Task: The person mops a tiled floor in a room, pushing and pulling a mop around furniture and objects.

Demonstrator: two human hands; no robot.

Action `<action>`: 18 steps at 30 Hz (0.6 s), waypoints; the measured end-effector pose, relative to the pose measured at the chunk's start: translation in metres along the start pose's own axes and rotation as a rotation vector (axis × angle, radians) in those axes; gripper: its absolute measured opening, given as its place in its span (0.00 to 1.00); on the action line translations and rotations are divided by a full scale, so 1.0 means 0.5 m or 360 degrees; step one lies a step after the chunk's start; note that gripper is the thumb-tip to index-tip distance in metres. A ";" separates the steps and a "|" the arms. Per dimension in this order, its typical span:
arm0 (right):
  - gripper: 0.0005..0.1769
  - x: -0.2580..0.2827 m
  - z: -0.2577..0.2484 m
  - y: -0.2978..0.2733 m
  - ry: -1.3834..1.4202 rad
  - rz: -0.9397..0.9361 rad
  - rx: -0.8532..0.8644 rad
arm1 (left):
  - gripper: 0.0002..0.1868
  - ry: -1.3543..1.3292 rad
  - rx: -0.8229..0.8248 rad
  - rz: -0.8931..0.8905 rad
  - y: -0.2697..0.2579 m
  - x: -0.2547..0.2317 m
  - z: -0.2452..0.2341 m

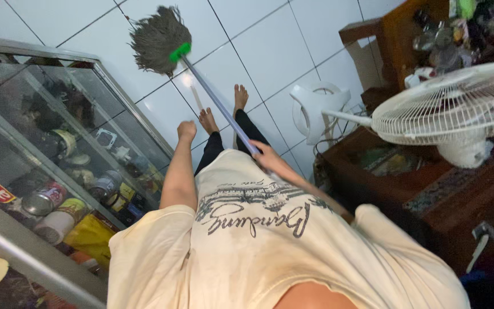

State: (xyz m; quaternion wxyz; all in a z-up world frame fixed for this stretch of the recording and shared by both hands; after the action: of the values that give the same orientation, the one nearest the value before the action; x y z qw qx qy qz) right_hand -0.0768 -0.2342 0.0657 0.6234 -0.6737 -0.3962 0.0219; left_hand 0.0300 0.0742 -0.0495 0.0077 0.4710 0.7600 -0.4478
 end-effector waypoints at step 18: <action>0.38 0.072 0.051 0.254 0.1634 0.0426 0.0988 | 0.19 -0.0407 0.0245 -0.0333 -0.160 0.093 -0.010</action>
State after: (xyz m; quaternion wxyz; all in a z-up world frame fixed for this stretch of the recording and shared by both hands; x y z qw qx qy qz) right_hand -0.0010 -0.1817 -0.0322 0.8936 -0.4292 0.0675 -0.1131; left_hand -0.0516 0.0984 -0.0128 0.0217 0.3277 0.7611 -0.5593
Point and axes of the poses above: each hand's wrist, its own y-axis towards the middle knuckle, its own z-axis out of the palm, x = y × z, the point moved 9 cm from there along y, towards the middle knuckle, and after that the axes turned 6 degrees about z, right-handed, at the moved point
